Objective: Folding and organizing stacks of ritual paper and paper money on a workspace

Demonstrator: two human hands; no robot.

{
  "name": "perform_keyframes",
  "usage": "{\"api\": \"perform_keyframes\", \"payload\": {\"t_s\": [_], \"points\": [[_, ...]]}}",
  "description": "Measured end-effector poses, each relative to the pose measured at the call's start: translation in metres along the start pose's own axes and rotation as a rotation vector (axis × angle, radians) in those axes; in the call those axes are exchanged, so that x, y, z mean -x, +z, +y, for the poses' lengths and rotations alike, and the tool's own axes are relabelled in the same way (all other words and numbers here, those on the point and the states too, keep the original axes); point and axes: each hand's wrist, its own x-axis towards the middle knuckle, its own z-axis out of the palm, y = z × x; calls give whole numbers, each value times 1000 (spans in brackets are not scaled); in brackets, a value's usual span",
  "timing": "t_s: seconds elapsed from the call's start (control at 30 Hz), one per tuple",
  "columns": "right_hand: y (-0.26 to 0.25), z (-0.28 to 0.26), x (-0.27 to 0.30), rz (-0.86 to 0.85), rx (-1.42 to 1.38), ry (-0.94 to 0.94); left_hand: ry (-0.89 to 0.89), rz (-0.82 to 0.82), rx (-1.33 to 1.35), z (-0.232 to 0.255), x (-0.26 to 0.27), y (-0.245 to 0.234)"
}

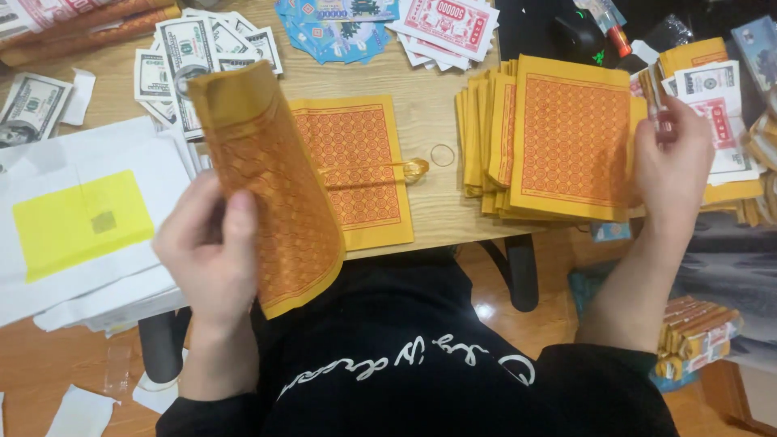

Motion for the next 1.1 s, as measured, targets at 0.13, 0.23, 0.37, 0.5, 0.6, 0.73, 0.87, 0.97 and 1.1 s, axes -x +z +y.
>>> {"api": "perform_keyframes", "payload": {"t_s": [0.13,0.23,0.37,0.5,0.6,0.73,0.87,0.97,1.1], "points": [[-18,-96,28,-199,-569,200,387,-148,-64,7,12,37],[8,-99,49,-796,-1153,184,653,-356,-141,11,29,78],[37,-85,50,-717,-732,29,783,-246,-245,-2,56,116],[18,-94,34,-599,-687,165,806,-261,-241,-13,71,123],[-28,-59,14,-408,-527,346,869,-577,-125,-23,67,100],[-28,32,2,-184,-780,417,678,-537,-274,-66,70,93],[-18,71,8,-209,-638,506,583,-637,-713,-90,64,80],[-20,49,11,-267,-602,579,556,-667,-810,-93,61,76],[-28,14,12,-269,-315,653,559,-670,-827,-98,60,76]]}}
